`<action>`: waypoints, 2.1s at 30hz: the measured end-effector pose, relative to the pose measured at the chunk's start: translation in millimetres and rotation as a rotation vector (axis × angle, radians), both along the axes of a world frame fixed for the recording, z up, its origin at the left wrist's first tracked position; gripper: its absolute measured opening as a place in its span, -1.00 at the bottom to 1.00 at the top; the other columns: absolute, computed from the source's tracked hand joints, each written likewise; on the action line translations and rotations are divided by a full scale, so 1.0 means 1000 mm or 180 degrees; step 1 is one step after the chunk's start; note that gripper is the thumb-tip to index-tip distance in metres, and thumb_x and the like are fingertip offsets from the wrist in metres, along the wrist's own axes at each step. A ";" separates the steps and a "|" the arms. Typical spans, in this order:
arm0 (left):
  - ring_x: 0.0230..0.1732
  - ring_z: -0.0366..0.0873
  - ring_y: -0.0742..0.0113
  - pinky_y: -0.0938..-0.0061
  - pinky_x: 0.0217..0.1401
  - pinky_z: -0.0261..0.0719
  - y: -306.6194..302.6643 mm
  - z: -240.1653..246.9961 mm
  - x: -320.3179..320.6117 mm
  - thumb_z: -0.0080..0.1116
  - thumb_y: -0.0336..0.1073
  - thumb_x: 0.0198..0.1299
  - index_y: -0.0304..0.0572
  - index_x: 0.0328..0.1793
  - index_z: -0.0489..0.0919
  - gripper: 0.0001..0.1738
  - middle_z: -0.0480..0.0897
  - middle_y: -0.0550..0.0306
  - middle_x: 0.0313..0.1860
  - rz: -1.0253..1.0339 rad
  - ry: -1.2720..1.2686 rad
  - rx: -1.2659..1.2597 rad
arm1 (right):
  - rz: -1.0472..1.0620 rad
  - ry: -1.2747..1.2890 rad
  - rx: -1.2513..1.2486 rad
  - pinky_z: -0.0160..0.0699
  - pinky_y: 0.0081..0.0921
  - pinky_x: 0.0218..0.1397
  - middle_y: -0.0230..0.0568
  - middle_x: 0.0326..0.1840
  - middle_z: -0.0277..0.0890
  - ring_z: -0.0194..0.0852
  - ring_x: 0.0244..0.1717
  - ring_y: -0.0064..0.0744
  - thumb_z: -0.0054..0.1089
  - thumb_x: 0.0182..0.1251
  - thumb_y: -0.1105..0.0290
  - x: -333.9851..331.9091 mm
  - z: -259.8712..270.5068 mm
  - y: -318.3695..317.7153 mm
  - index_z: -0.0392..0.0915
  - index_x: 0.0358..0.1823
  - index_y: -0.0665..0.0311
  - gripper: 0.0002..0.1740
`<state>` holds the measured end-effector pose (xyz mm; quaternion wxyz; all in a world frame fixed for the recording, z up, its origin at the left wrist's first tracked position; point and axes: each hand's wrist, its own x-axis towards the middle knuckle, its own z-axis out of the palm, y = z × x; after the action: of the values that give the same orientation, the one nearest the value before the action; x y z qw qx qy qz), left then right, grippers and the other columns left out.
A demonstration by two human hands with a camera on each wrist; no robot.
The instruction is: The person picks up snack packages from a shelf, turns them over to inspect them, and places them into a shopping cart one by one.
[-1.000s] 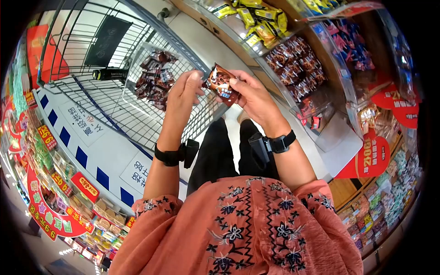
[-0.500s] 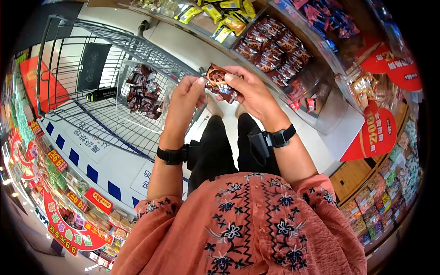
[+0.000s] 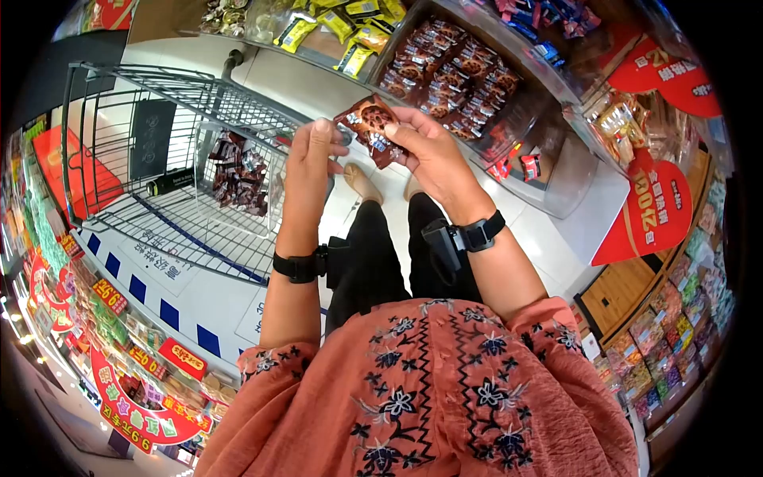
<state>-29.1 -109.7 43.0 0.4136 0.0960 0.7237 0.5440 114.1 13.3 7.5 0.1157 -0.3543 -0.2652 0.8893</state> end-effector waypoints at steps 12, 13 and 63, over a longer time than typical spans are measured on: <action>-0.14 0.58 0.58 0.64 -0.08 0.51 0.026 -0.018 0.018 0.18 -0.33 0.39 -0.27 0.11 0.53 -0.75 0.68 0.22 -0.14 -0.0948 -0.0491 0.0075 | 0.0645 -0.0608 0.1702 0.53 -0.54 0.09 -0.26 0.02 0.56 0.53 -0.05 -0.53 0.31 0.31 0.41 0.030 -0.011 0.028 0.44 0.24 0.31 -0.52; -0.16 0.59 0.60 0.63 -0.14 0.51 0.031 -0.013 0.017 0.19 -0.34 0.39 -0.25 0.13 0.53 -0.74 0.69 0.24 -0.16 -0.1173 -0.0544 0.0129 | 0.0850 -0.0719 0.2104 0.52 -0.54 0.09 -0.27 0.03 0.56 0.52 -0.05 -0.53 0.32 0.30 0.41 0.033 -0.011 0.035 0.44 0.27 0.29 -0.49; -0.18 0.62 0.41 0.46 -0.26 0.58 -0.222 -0.162 -0.187 0.25 -0.17 0.29 -0.35 0.00 0.63 -0.64 0.67 0.10 -0.11 -0.0329 0.0913 -0.1910 | 0.0216 -0.1107 0.0858 0.57 -0.56 -0.26 -0.24 -0.22 0.62 0.59 -0.29 -0.50 0.06 0.53 0.32 -0.010 -0.049 0.006 0.53 0.02 0.29 -0.78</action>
<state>-215.8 -332.2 -119.1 0.3443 0.0822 0.8966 0.2660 104.5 19.1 -41.6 0.0845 -0.4745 -0.4094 0.7747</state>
